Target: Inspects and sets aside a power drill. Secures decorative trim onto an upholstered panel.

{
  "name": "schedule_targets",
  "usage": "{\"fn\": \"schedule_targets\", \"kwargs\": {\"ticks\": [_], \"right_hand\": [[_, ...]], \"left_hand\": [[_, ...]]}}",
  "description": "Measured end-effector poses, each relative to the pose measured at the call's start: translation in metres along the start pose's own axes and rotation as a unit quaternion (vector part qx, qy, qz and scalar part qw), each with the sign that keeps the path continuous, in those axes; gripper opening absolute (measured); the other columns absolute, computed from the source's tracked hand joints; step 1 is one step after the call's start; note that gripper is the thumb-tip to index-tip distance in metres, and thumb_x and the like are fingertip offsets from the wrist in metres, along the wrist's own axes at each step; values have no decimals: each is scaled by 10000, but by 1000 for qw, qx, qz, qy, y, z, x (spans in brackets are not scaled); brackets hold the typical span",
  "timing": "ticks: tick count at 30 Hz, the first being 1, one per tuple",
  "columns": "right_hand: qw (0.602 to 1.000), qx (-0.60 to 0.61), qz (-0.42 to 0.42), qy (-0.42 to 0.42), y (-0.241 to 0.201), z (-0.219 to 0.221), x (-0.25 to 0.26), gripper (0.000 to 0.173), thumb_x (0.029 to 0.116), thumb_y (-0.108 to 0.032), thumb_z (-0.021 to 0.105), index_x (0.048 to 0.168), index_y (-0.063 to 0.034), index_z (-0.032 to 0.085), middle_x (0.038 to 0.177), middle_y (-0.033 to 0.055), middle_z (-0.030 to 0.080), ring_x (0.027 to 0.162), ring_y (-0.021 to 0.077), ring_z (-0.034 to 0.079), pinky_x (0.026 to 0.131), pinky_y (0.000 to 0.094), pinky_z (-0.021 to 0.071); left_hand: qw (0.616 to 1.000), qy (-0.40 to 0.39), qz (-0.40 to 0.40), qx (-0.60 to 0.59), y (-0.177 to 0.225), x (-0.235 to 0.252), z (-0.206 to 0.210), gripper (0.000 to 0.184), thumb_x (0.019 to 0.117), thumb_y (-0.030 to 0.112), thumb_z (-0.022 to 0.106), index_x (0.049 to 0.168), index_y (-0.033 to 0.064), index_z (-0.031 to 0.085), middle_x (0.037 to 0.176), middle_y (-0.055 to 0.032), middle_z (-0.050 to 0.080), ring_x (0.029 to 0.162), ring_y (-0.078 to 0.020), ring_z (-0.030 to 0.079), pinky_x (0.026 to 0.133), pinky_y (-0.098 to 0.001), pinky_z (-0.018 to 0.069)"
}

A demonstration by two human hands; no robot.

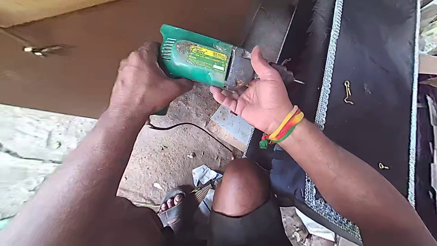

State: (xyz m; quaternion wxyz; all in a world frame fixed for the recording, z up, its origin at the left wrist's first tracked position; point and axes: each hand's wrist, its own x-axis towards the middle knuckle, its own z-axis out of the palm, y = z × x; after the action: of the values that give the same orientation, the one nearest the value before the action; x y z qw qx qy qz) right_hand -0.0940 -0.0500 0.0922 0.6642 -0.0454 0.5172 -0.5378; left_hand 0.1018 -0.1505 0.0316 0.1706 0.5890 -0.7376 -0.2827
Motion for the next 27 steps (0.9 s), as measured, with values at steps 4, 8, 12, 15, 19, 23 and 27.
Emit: {"fn": "schedule_targets", "kwargs": {"ticks": [4, 8, 12, 15, 19, 23, 27], "right_hand": [[997, -76, 3, 15, 7, -7, -10, 764, 935, -746, 516, 1468, -200, 476, 1307, 133, 629, 1035, 279, 696, 850, 427, 612], [993, -96, -6, 69, 8, -8, -3, 728, 937, -627, 631, 1494, -192, 460, 1352, 158, 635, 1114, 337, 703, 890, 489, 627], [983, -158, 0, 91, 15, -10, -5, 715, 909, -619, 677, 1463, -213, 475, 1319, 121, 645, 1054, 314, 719, 832, 451, 639], [972, -215, 37, 91, 25, -4, -4, 723, 910, -687, 626, 1436, -206, 502, 1166, 128, 693, 851, 271, 740, 684, 373, 641], [932, -346, 106, 14, 38, 10, -8, 728, 1002, -696, 422, 1475, -144, 444, 1095, 169, 697, 809, 262, 736, 658, 350, 619], [822, -554, -30, -127, 45, 9, -16, 559, 1023, -470, 611, 1454, -130, 508, 1121, 91, 747, 862, 211, 769, 699, 338, 657], [629, -743, -138, -184, 54, -6, -11, 854, 901, -720, 591, 1564, -208, 423, 1151, 23, 727, 935, 159, 732, 802, 426, 623]], "left_hand": [[996, -54, -15, -62, -11, -15, 5, 815, 632, 475, 941, 1268, 101, 595, 1034, -157, 706, 949, -351, 701, 799, -661, 550], [955, -133, -15, -265, -24, -27, 22, 835, 599, 319, 1001, 1299, 105, 597, 1092, -50, 752, 973, -170, 746, 884, -436, 643], [905, -162, -40, -391, -33, -43, 31, 857, 628, 164, 990, 1350, 61, 541, 1161, -102, 730, 1020, -206, 740, 895, -404, 644], [889, -174, -96, -412, -48, -61, 31, 681, 694, 151, 949, 1284, 47, 624, 1094, -119, 743, 929, -215, 739, 819, -401, 640], [815, -253, -223, -471, -91, -98, 46, 433, 873, 197, 788, 1221, 48, 578, 833, -49, 661, 657, -133, 650, 612, -294, 589], [741, -254, -292, -548, -151, -138, 83, 395, 886, 309, 715, 1163, 85, 547, 699, 5, 611, 557, -110, 620, 534, -283, 572], [717, -160, -382, -560, -206, -179, 121, 361, 966, 266, 688, 1203, 42, 532, 699, -35, 606, 565, -150, 626, 550, -322, 583]]}}
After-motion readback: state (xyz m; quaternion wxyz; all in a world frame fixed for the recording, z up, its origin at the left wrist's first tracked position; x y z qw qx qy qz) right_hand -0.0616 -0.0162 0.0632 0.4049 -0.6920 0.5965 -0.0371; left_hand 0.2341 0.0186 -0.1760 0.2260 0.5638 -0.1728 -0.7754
